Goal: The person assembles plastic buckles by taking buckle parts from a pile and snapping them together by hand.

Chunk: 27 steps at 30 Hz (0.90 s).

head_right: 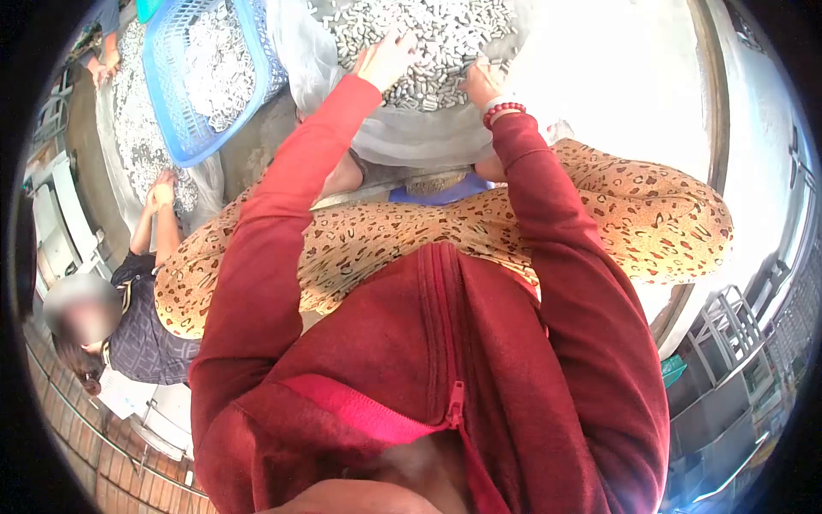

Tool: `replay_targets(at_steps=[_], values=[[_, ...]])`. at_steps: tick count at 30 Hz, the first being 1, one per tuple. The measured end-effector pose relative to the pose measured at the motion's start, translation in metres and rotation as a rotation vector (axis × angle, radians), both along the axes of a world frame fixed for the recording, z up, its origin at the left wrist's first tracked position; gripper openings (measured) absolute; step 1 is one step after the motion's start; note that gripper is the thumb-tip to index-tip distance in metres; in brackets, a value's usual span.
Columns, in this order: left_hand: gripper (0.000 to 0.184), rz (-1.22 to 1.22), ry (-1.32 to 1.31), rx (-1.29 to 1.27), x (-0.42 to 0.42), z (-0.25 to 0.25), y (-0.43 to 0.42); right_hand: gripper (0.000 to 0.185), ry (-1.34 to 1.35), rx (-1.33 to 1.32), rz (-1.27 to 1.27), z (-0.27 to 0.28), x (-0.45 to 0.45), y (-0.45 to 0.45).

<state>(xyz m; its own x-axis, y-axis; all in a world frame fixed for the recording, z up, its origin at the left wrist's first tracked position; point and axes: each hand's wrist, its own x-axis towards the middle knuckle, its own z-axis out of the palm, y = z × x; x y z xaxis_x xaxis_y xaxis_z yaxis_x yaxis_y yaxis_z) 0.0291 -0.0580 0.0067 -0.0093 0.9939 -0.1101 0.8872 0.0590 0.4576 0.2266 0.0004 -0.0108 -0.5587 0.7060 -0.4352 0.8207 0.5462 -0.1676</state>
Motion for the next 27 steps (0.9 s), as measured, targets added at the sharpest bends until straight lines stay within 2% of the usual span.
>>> replay_targets(at_steps=[2,3,6,7,8,9,10,11,14,15,18,19,20,22,23,25,26,27], values=[[0.021,0.119,-0.116,0.046,-0.01,0.001,0.006,0.051,0.119,-0.064,0.022,-0.034,0.011,0.009],[0.022,0.179,-0.174,0.071,-0.015,0.003,0.012,0.038,0.192,-0.158,-0.121,-0.011,0.007,0.015],[0.029,0.09,-0.257,0.071,-0.037,-0.006,0.035,0.026,0.651,-0.146,-0.252,-0.013,0.007,0.044],[0.032,0.17,-0.493,-0.178,-0.035,0.024,0.032,0.026,0.714,-0.503,-0.428,0.019,0.001,0.052],[0.03,0.169,-0.64,-0.321,-0.034,0.035,0.027,0.025,0.763,-0.863,-0.6,0.047,-0.004,0.057],[0.029,0.167,-0.786,-0.465,-0.033,0.043,0.022,0.028,0.901,-0.966,-0.589,0.052,-0.011,0.058],[0.027,0.164,-0.932,-0.606,-0.033,0.047,0.021,0.019,1.014,-1.032,-0.724,0.066,-0.014,0.051],[0.03,0.138,-0.665,-0.705,-0.032,0.043,0.018,0.017,1.046,-1.142,-0.732,0.064,-0.014,0.051],[0.028,0.247,-0.432,-0.609,-0.03,0.05,0.003,0.017,1.131,-1.347,-0.615,0.05,-0.006,0.052],[0.017,0.268,-0.541,-0.676,-0.033,0.047,0.005,0.017,1.157,-1.394,-0.55,0.049,-0.005,0.052],[0.014,0.277,-0.994,-0.668,-0.02,0.045,-0.011,0.03,1.242,-1.492,-0.501,0.053,-0.003,0.047],[0.019,0.159,-0.922,-0.699,-0.016,0.042,-0.018,0.034,1.205,-1.54,-0.491,0.06,-0.004,0.047],[0.016,0.003,-0.629,-0.691,-0.011,0.039,-0.022,0.033,1.248,-1.564,-0.489,0.07,-0.005,0.046],[0.017,-0.18,0.008,-0.248,0.005,-0.004,-0.056,0.033,1.336,-1.611,-0.487,0.096,-0.009,0.038],[0.018,-0.135,0.105,-0.231,0.016,-0.009,-0.062,0.028,1.273,-1.638,-0.295,0.085,-0.01,0.047],[0.02,-0.04,0.3,-0.191,0.036,-0.008,-0.072,0.038,0.861,-1.429,-0.253,0.081,-0.012,0.041],[0.017,-0.054,0.295,-0.175,0.037,-0.006,-0.074,0.043,0.662,-1.308,-0.231,0.081,-0.015,0.038],[0.014,-0.067,0.29,-0.156,0.035,-0.004,-0.075,0.053,0.418,-0.969,-0.198,0.095,-0.022,0.022]])
